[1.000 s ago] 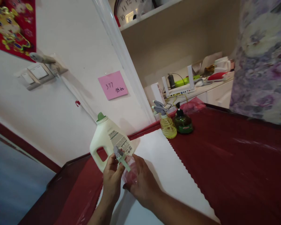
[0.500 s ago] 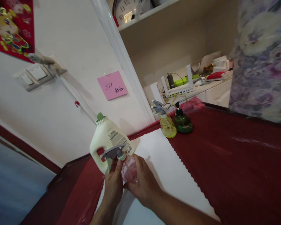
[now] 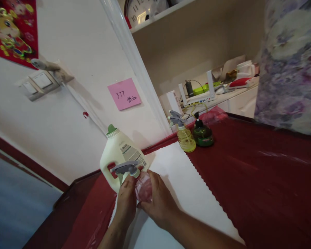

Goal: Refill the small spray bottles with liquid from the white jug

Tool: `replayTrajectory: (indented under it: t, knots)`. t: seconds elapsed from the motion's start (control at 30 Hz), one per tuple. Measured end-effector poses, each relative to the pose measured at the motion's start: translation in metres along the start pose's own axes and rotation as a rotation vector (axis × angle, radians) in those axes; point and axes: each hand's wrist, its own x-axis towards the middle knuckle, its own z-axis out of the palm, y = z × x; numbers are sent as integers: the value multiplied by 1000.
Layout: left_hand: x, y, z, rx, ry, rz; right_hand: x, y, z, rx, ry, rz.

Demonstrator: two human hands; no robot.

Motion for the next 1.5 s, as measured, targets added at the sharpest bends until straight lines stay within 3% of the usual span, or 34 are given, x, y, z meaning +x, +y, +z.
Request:
replayTrajectory:
  t: [0.1, 0.2, 0.37, 0.5, 0.67, 0.97, 1.27, 1.5]
  knots:
    - [0, -1, -1, -59, -41, 30, -1, 1, 0, -1, -1, -1]
    - [-1, 2, 4, -30, -11, 98, -1, 3, 1, 38, 5, 3]
    - [-4, 9, 12, -48, 68, 36, 0, 3, 1, 40, 9, -8]
    - [-5, 8, 7, 44, 22, 22, 1, 1, 1, 11, 20, -10]
    - [-6, 5, -1, 129, -12, 118, 1, 5, 2, 2, 21, -43]
    - [-5, 9, 12, -41, 216, 64, 2, 7, 6, 24, 39, -20]
    - [-8, 15, 8, 92, 127, 125, 2, 4, 4, 6, 31, 1]
    - [-3, 12, 12, 67, 173, 171, 3, 3, 5, 25, 38, -2]
